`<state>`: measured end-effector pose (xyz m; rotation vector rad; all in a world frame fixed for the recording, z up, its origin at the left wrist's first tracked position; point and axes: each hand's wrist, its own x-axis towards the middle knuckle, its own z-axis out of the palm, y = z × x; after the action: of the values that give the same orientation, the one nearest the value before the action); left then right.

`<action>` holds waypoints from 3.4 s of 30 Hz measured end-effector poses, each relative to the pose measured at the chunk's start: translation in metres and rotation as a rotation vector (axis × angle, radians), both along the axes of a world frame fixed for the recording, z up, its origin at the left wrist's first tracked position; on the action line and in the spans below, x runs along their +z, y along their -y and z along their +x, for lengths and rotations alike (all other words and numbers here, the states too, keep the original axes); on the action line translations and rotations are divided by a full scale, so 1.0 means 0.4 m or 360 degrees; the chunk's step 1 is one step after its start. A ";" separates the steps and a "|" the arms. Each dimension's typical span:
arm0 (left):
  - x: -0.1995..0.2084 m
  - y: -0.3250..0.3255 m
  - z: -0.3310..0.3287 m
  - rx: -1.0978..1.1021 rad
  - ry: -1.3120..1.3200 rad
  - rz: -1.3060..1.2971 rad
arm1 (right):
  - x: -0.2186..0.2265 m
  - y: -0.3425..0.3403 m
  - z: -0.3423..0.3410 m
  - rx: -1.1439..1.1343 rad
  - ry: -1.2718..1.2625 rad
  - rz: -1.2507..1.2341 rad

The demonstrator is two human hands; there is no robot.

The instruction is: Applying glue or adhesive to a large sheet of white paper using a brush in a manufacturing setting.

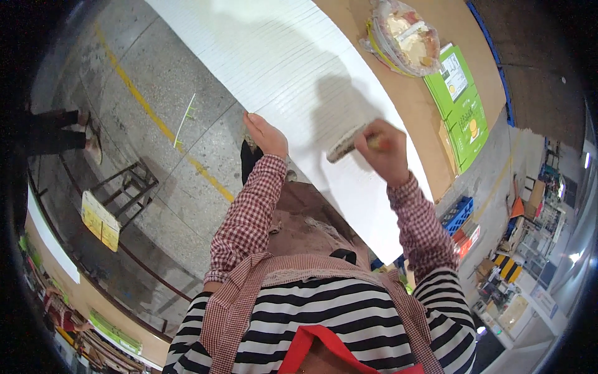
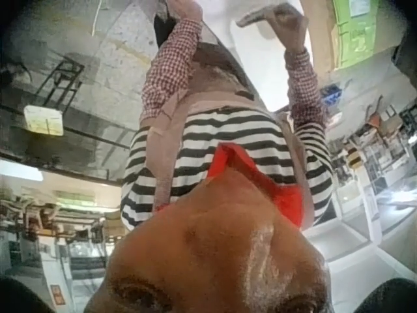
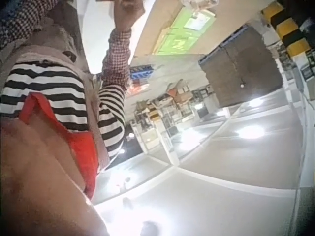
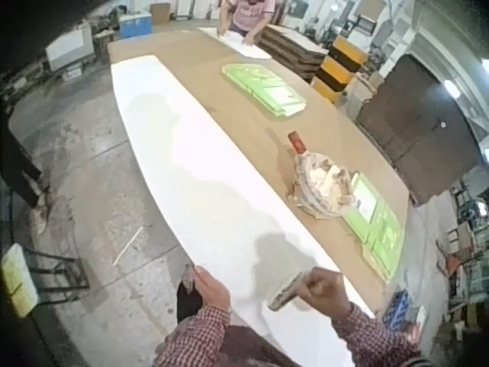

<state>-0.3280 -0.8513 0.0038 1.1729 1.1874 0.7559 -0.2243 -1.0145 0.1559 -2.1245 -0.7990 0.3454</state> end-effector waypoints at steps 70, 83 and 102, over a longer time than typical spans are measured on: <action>-0.037 -0.043 0.025 0.0080 0.0101 0.0149 | -0.054 -0.017 0.195 -0.0270 -0.0630 0.0398; -0.013 -0.039 0.035 0.0030 0.0101 0.0096 | -0.029 0.063 0.177 -0.0278 -0.0654 0.0506; 0.002 0.247 -0.098 -0.0042 -0.0170 0.0037 | -0.046 0.299 0.061 -0.0494 -0.0616 0.0249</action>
<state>-0.3670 -0.9502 0.0047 1.2586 1.2517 0.6958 -0.1998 -1.1342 0.1376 -1.9135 -0.2592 0.4905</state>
